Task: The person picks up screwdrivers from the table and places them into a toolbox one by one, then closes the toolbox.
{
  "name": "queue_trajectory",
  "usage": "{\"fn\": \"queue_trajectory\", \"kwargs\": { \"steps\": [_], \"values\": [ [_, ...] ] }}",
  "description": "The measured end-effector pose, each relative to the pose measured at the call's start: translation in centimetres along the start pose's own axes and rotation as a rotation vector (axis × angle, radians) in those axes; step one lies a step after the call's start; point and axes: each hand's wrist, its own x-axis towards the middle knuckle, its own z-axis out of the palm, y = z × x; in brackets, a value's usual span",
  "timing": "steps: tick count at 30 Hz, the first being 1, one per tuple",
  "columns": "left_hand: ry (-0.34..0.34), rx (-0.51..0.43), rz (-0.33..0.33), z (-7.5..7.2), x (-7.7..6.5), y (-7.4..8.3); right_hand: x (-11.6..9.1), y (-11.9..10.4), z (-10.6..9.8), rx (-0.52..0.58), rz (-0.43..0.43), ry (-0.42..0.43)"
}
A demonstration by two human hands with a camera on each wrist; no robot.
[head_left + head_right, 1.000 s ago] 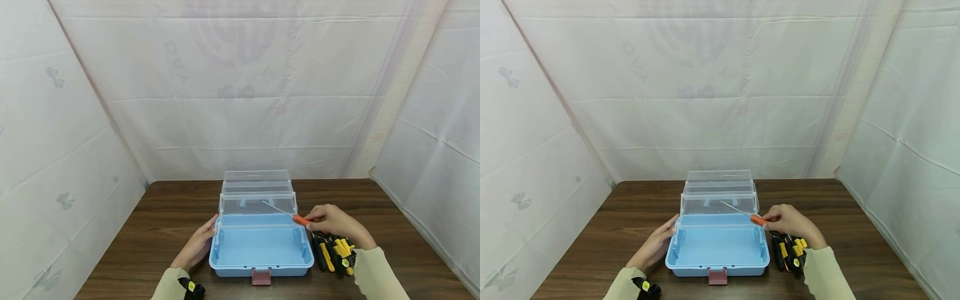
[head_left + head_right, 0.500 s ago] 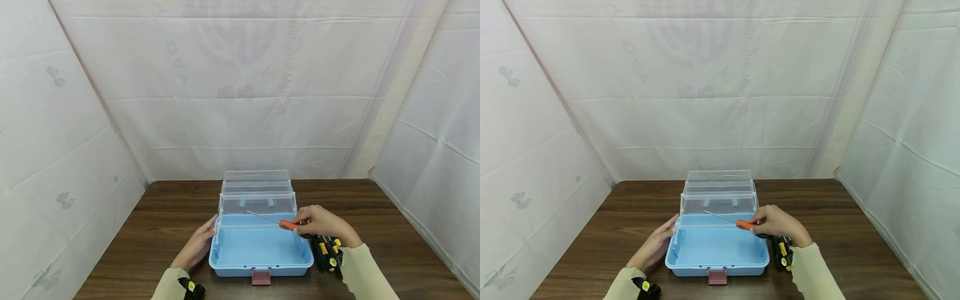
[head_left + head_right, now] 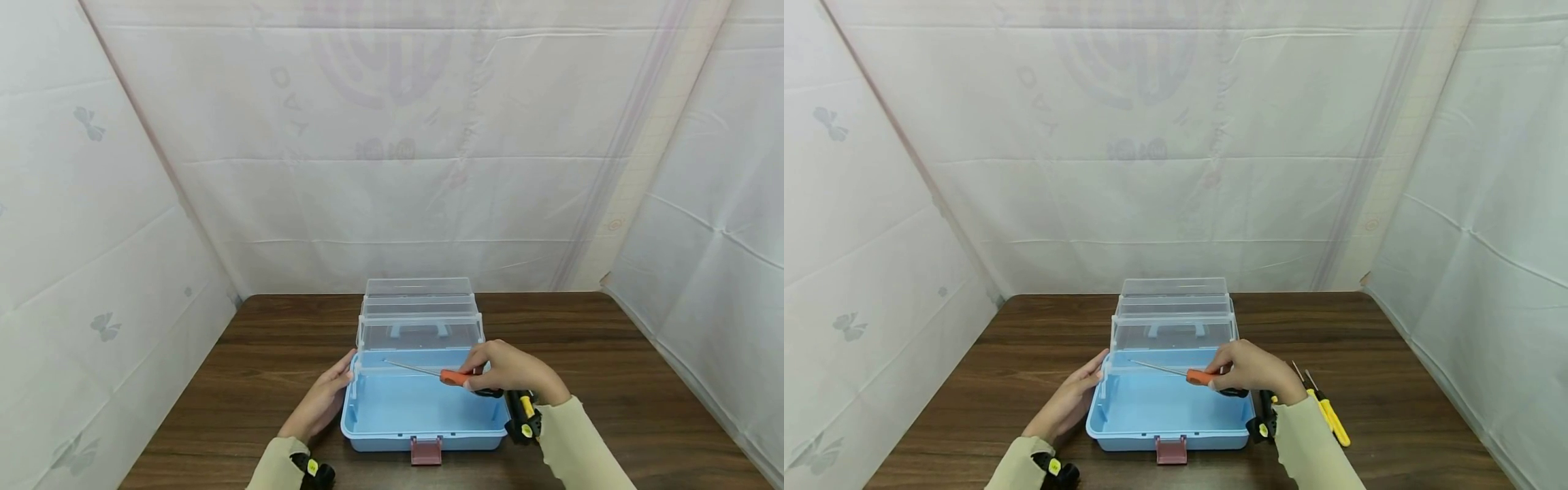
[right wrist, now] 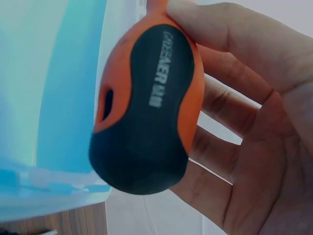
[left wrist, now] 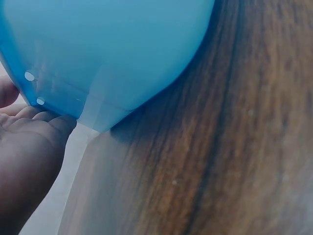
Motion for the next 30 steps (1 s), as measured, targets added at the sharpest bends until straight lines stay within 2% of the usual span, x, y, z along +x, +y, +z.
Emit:
{"fn": "queue_trajectory", "kwargs": {
  "steps": [12,22,30],
  "values": [
    [0.012,0.004,-0.009,0.0,0.1,-0.1,1.0,-0.4,1.2,-0.068,-0.033,-0.021],
    [0.018,-0.006,-0.012,0.0,0.1,-0.1,1.3,-1.1,2.1,-0.024,-0.030,-0.072],
    [0.017,-0.013,-0.014,0.1,0.1,0.0,1.6,-1.2,2.7,-0.047,-0.039,-0.104]
  ]
}}
